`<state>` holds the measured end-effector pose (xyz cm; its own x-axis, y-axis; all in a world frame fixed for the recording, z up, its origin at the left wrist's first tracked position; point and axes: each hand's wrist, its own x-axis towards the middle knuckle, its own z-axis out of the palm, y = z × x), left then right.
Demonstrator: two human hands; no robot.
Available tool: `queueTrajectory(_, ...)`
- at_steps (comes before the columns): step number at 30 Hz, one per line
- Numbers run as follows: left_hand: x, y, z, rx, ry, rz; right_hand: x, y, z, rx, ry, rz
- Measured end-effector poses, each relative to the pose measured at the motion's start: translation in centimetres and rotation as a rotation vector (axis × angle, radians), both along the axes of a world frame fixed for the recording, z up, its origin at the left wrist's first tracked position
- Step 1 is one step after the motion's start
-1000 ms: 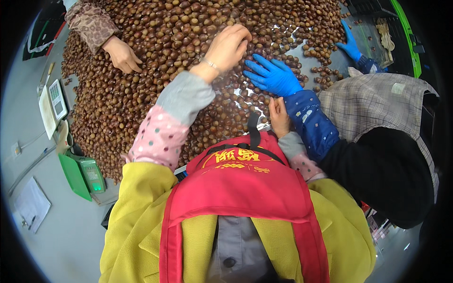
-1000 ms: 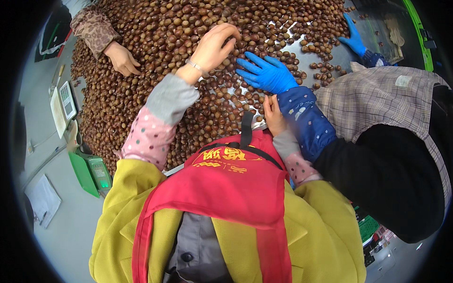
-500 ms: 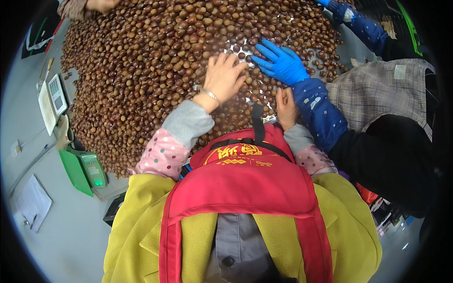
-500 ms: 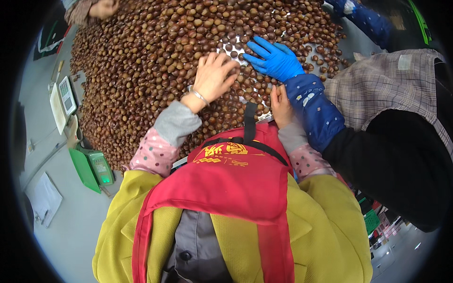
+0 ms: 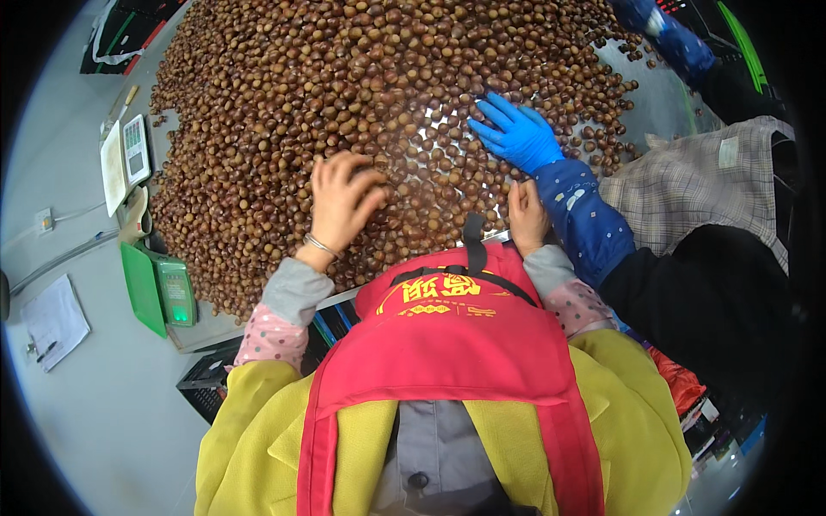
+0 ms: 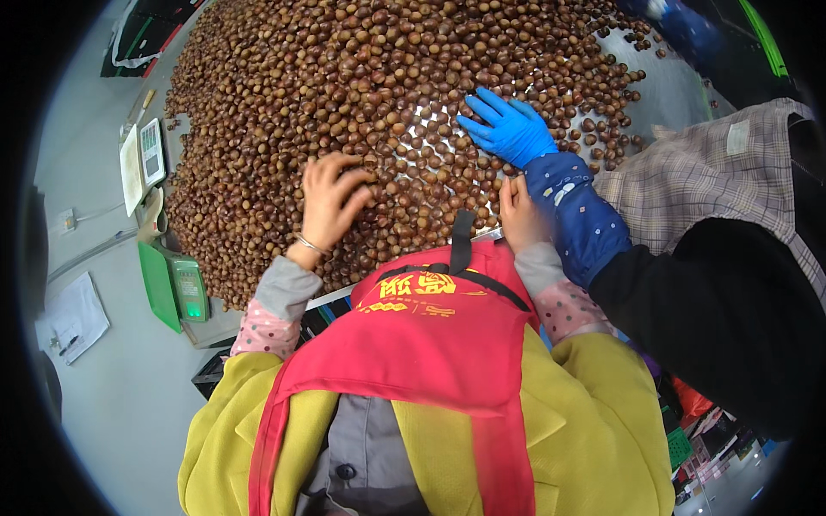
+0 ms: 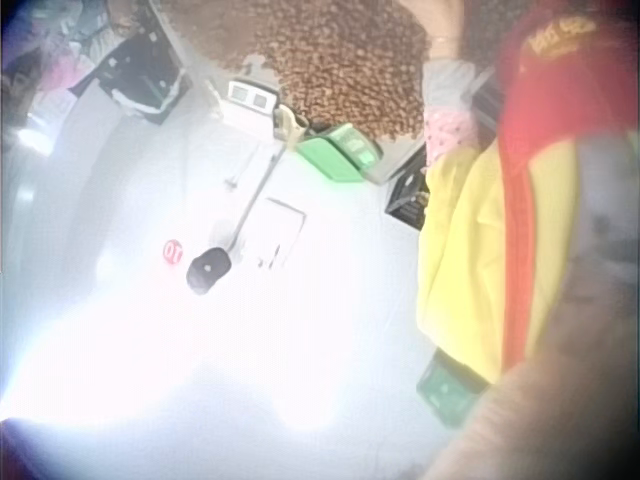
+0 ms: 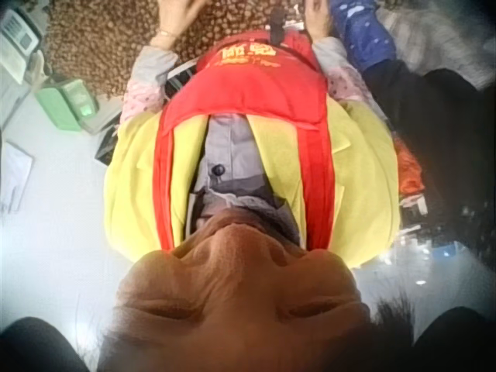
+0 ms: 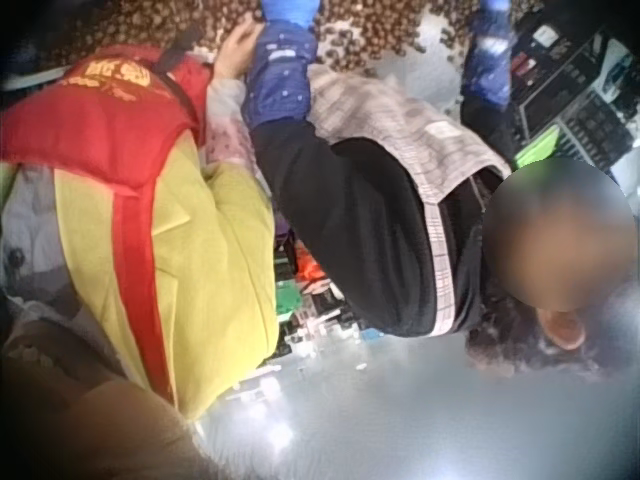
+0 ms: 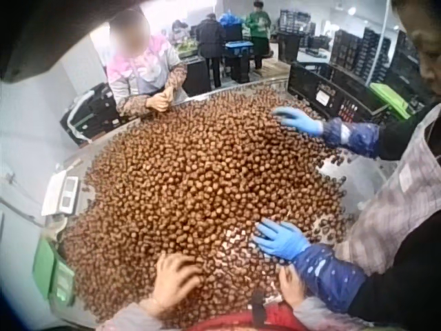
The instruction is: The person sorts a large pile of chestnuts on a metal table by hand, picking up individual nuts and moving them across the surface. Another worker wearing blue gloves also sorts chestnuts nearby. The camera wearer repeatedly picks, inspects, and places chestnuts without using tools.
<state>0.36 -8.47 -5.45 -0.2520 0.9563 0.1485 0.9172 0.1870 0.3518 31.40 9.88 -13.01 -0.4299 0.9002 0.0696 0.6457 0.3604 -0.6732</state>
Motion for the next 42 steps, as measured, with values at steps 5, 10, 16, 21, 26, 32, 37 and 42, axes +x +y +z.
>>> queueTrajectory(5,-4.7,8.2,1.0,0.341,-0.128,0.122,0.1,0.0,-0.1,-0.118,0.025,0.005)
queueTrajectory(10,-3.9,17.1,-1.2,0.103,0.072,-0.011,0.0,0.2,-0.5,-0.145,0.067,0.007)
queueTrajectory(16,-4.2,14.8,-4.1,-0.028,0.373,0.167,0.1,0.2,-0.7,-0.034,-0.024,0.003)
queueTrajectory(21,-5.2,11.2,-4.4,-0.198,0.343,0.342,0.1,0.4,-0.5,-0.020,0.000,0.040)
queueTrajectory(26,-5.5,5.4,-3.7,-0.122,0.285,0.245,-0.2,0.4,-0.3,-0.035,-0.049,0.000)
queueTrajectory(32,-4.5,-0.6,-2.9,-0.095,0.220,0.129,0.2,0.6,-1.2,-0.058,-0.074,0.006)
queueTrajectory(37,-3.6,-5.6,-2.0,-0.095,0.161,0.189,0.1,0.8,0.1,-0.208,0.063,-0.007)
queueTrajectory(42,-3.0,-7.6,0.1,0.034,0.152,0.439,-2.0,0.8,5.2,-0.513,0.345,0.037)
